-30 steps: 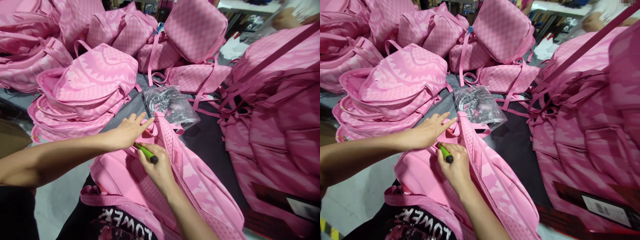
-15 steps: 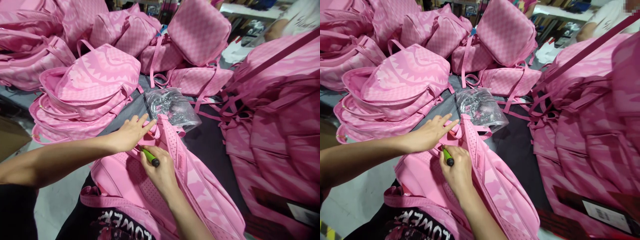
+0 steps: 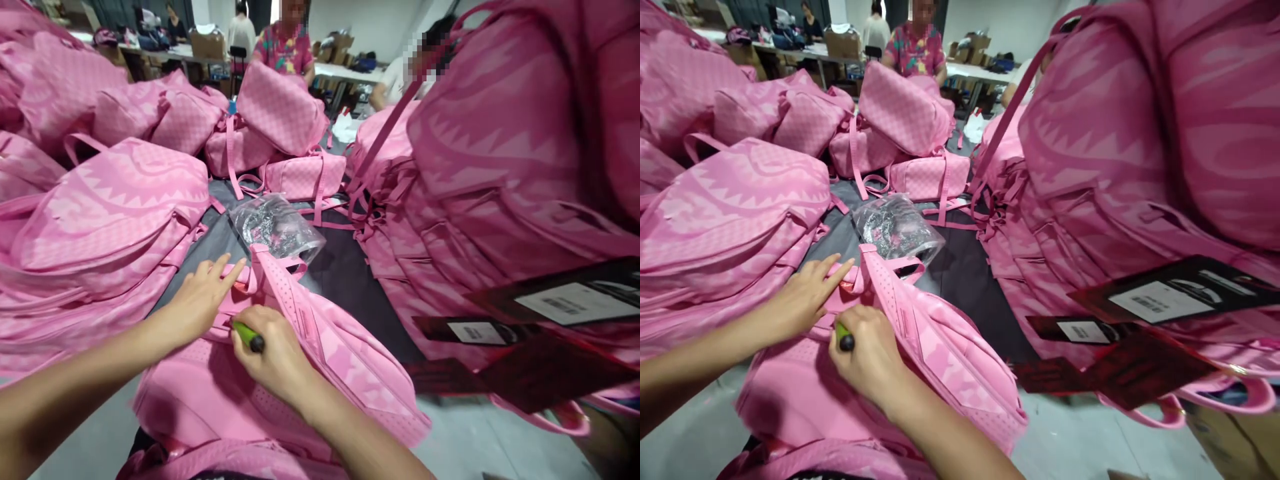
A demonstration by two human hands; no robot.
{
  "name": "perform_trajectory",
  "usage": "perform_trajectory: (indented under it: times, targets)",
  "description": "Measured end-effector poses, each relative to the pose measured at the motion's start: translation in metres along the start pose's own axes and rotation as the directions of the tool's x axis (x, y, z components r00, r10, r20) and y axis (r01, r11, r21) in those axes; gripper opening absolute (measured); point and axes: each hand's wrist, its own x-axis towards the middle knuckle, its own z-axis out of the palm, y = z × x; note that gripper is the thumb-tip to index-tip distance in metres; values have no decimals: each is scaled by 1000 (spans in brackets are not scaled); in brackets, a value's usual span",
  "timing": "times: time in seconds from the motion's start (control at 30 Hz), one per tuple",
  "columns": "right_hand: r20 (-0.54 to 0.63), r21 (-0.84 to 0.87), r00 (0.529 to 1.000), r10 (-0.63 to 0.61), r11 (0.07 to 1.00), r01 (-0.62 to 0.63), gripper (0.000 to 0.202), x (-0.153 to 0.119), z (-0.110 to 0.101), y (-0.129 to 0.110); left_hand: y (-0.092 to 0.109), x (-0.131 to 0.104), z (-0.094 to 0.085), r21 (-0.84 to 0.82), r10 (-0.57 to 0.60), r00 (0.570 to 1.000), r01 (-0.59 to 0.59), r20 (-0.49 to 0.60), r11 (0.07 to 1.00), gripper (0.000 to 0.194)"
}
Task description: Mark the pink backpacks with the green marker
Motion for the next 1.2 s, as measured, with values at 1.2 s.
perform_trajectory:
  times: [1.2]
  targets:
    - [-127,-674,909,397,638,-373,43,148,-73,218,-4,-29,8,37,-200,977,203,-78,978,90]
